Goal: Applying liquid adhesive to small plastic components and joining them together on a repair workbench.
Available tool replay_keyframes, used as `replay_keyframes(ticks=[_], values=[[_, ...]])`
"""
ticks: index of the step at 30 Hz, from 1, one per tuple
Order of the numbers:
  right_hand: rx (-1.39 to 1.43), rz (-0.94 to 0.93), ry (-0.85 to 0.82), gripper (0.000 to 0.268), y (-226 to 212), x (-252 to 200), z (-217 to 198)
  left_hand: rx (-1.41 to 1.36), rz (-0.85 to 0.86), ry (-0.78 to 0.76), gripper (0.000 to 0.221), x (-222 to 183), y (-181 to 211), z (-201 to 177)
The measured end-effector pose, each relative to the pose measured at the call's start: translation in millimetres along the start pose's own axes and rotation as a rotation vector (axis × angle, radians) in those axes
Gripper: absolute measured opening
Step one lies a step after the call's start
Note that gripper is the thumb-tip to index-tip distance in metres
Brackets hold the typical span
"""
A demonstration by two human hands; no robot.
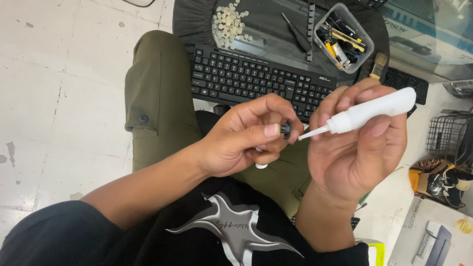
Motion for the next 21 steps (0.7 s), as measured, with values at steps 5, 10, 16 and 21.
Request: replay_keyframes(ticks=[5, 10, 16, 21], values=[[-0.004, -0.010, -0.006, 0.030, -2.9, -1.6, 1.1, 0.046, 0.039, 0.020, 0.020, 0.7, 0.6, 2.3], [-0.033, -0.020, -0.017, 0.030, -6.0, -0.8, 4.8, 0.072, 0.051, 0.024, 0.021, 0.3, 1.8, 4.0], [-0.032, -0.030, -0.039, 0.030, -6.7, -0.8, 9.1, 0.069, 0.068, 0.012, 0.020, -0.5, 2.8, 6.0], [-0.107, -0.066, -0.035, 0.031, -10.9, -0.8, 11.4, 0.063, 0.072, 0.018, 0.020, -0.3, 3.3, 7.0]])
Point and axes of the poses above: each hand's wrist, its own x-axis towards the middle knuckle, its own z-axis out of the palm, y = z × x, the point moved 7 cm from there along x, towards the middle knuckle, and after that the axes turned 10 degrees about -x, right-handed, at the moved point
